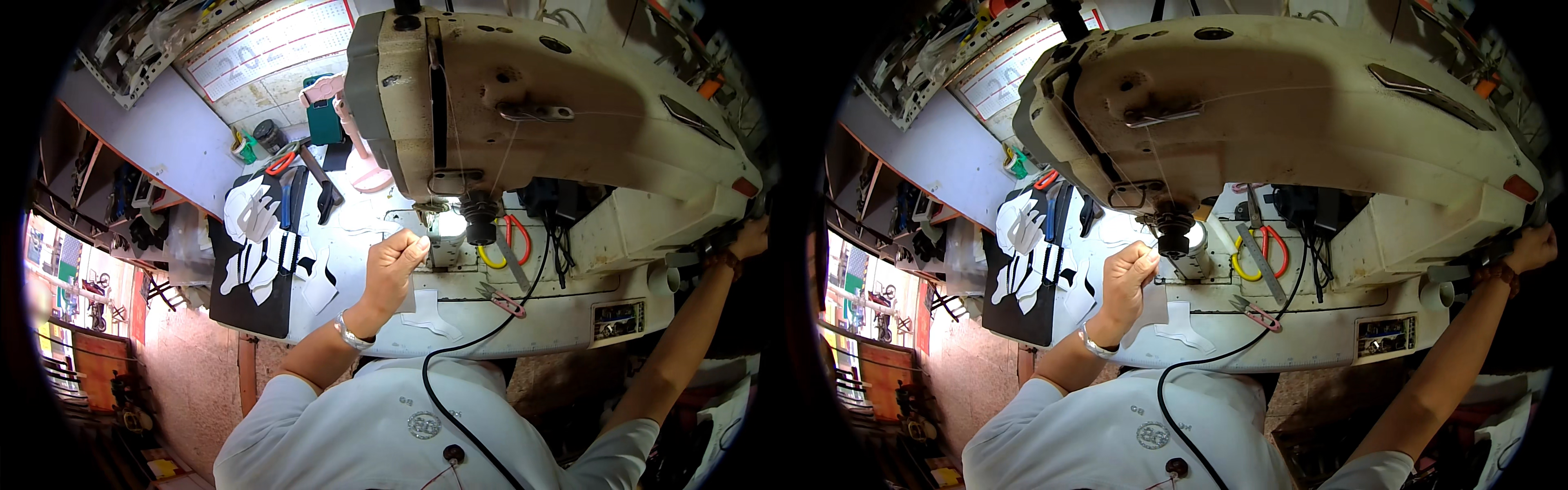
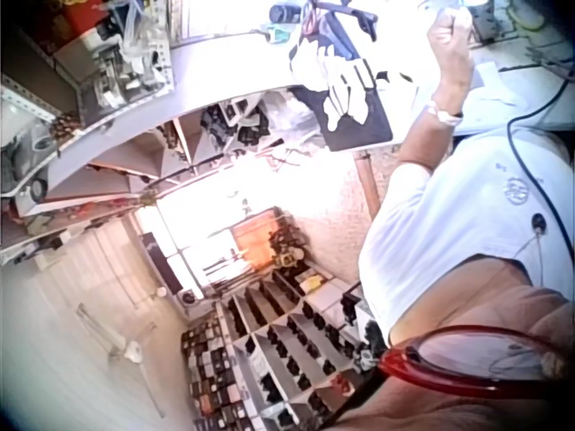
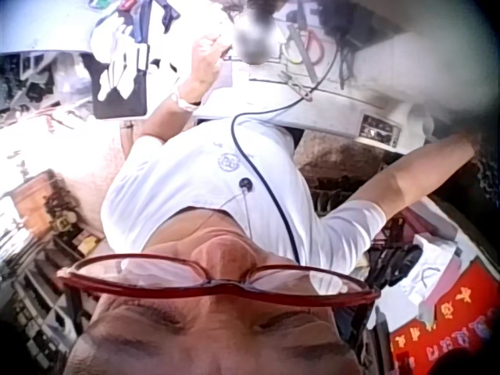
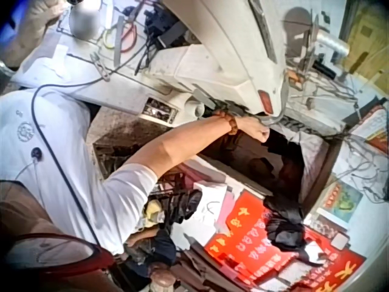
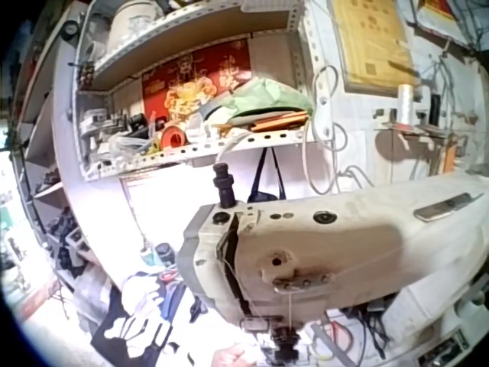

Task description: The person trims a small piece of fabric with scissors, then retrieves a green spool of thread and threads a sewing machine needle. The person manipulates the thread through the needle eye and prepares the machine for sewing.

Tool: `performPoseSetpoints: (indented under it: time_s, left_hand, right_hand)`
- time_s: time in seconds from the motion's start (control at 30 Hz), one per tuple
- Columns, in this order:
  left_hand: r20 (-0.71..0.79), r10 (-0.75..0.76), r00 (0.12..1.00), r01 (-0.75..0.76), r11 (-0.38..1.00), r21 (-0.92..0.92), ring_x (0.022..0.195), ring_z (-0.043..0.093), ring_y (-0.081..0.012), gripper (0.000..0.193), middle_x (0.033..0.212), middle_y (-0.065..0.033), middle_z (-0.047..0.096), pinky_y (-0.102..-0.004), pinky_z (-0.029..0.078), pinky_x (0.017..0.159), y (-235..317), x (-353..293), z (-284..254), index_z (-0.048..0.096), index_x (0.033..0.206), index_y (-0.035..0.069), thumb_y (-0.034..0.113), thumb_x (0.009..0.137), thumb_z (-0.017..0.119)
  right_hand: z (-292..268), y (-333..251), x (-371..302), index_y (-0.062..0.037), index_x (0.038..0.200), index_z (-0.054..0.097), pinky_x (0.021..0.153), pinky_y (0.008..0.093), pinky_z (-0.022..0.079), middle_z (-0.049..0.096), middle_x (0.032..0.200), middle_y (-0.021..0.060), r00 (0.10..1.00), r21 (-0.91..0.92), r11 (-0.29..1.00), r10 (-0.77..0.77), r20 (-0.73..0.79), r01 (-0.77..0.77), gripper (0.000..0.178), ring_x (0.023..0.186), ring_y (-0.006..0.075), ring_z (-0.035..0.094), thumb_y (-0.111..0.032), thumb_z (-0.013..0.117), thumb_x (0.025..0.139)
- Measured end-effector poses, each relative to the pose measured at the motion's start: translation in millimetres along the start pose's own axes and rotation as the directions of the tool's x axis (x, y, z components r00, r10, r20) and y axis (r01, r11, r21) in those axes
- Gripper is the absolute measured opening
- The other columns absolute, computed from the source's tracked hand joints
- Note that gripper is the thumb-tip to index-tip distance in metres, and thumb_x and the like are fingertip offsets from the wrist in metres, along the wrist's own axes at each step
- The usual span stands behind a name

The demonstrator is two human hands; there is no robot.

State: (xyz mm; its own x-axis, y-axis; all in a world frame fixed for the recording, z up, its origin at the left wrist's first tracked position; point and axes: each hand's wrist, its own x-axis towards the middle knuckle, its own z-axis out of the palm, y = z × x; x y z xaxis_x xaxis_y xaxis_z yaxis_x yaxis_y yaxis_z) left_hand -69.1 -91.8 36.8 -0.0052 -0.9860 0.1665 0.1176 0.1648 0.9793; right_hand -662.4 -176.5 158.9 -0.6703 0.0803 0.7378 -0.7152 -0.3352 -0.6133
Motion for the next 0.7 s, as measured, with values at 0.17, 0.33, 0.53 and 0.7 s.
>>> performPoseSetpoints:
  time_s: [0.17,0.33,0.53,0.7]
  left_hand:
    - [-0.002,-0.005,1.000,0.005,1.000,0.026,0.056,0.033,-0.0029,0.029,0.060,0.0049,0.045,-0.0206,0.027,0.050,-4.3,-0.3,-0.4,0.052,0.066,0.004,0.017,0.091,0.058]
    - [0.022,-0.020,1.000,0.020,1.000,0.000,0.055,0.031,-0.0027,0.029,0.060,0.0051,0.044,-0.0206,0.027,0.049,-2.0,0.4,4.7,0.051,0.066,0.004,0.017,0.091,0.058]
    - [0.015,-0.038,0.999,0.039,0.999,-0.012,0.054,0.033,-0.0023,0.027,0.061,0.0045,0.047,-0.0198,0.027,0.049,1.1,-5.4,-1.0,0.052,0.068,0.004,0.017,0.091,0.057]
    - [-0.004,-0.019,1.000,0.019,1.000,-0.013,0.053,0.038,-0.0027,0.024,0.061,0.0036,0.050,-0.0188,0.031,0.049,5.2,-6.4,-0.8,0.055,0.073,0.005,0.019,0.092,0.055]
  right_hand:
    - [-3.4,-5.0,-2.7,0.0075,0.076,0.060,0.044,0.0298,0.037,0.055,0.056,0.0061,0.998,0.070,0.998,0.003,-0.063,0.001,0.029,0.048,0.0132,0.048,-0.018,0.052,0.087]
    - [-31.7,15.1,31.1,0.0040,0.092,0.056,0.059,0.0342,0.044,0.059,0.082,0.0155,0.999,-0.108,0.994,-0.034,0.022,0.036,0.019,0.066,0.0202,0.054,-0.014,0.051,0.089]
    - [-62.0,-219.5,-177.7,0.0015,0.094,0.057,0.072,0.0314,0.049,0.060,0.090,0.0128,0.972,0.334,0.941,-0.127,0.197,0.055,0.014,0.080,0.0188,0.057,-0.011,0.055,0.087]
    - [-22.0,-266.6,-355.5,-0.0022,0.085,0.059,0.083,0.0303,0.042,0.056,0.096,0.0075,0.476,0.281,0.831,-0.022,0.879,-0.480,0.015,0.092,0.0218,0.053,0.005,0.065,0.072]
